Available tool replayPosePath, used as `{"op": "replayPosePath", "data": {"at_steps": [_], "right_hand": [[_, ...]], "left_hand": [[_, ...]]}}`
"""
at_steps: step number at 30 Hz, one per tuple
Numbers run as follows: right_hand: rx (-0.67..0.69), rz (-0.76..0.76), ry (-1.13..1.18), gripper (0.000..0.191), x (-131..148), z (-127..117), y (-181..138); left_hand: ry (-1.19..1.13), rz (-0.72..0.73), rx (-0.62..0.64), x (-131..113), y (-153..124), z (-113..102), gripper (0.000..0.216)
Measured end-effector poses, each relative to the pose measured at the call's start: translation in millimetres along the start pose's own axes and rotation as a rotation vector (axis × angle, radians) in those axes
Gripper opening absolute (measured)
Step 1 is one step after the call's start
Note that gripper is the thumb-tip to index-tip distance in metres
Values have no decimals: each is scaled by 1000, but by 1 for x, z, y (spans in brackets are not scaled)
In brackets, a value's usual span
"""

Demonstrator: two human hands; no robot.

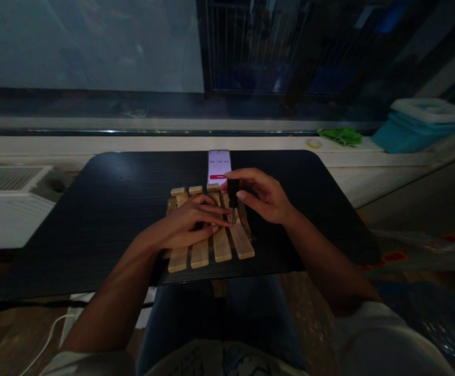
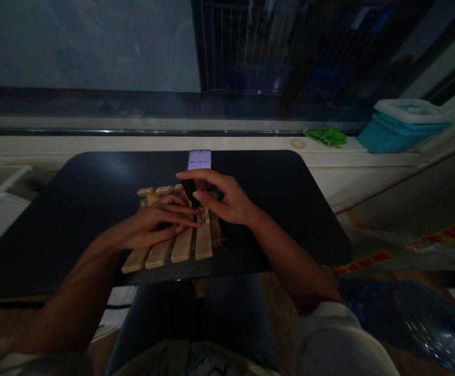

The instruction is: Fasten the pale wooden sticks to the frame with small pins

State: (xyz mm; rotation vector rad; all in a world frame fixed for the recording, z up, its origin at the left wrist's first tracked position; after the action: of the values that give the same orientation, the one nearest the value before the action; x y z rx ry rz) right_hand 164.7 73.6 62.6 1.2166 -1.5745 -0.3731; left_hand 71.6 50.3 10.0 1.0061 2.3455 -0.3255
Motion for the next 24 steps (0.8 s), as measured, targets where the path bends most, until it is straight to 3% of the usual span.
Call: {"op": "replayPosePath", "data": {"at_steps": [7,18,24], "right_hand": [[-17,42,135,34,-1,2,-1],[-63,48,106,38,-6,1,-2],[-82,-72,43,41,-1,-3,-1]], "left_hand": [[17,18,-7,0,-1,0,33],[2,29,-3,-1,-2,0,34],[-2,32,2,-1,-1,0,34]]}}
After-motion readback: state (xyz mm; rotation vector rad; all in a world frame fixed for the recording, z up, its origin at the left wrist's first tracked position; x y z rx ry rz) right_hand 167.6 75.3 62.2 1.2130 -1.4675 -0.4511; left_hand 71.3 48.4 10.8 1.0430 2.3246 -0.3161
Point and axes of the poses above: each hand's wrist, its own y-axis towards the middle knuckle, its own z-axis out of the palm, x = y × z, the point moved 10 cm from there along y, towards the middle knuckle, and after that the axes turned 15 degrees about -z, right-handed, at the moved point
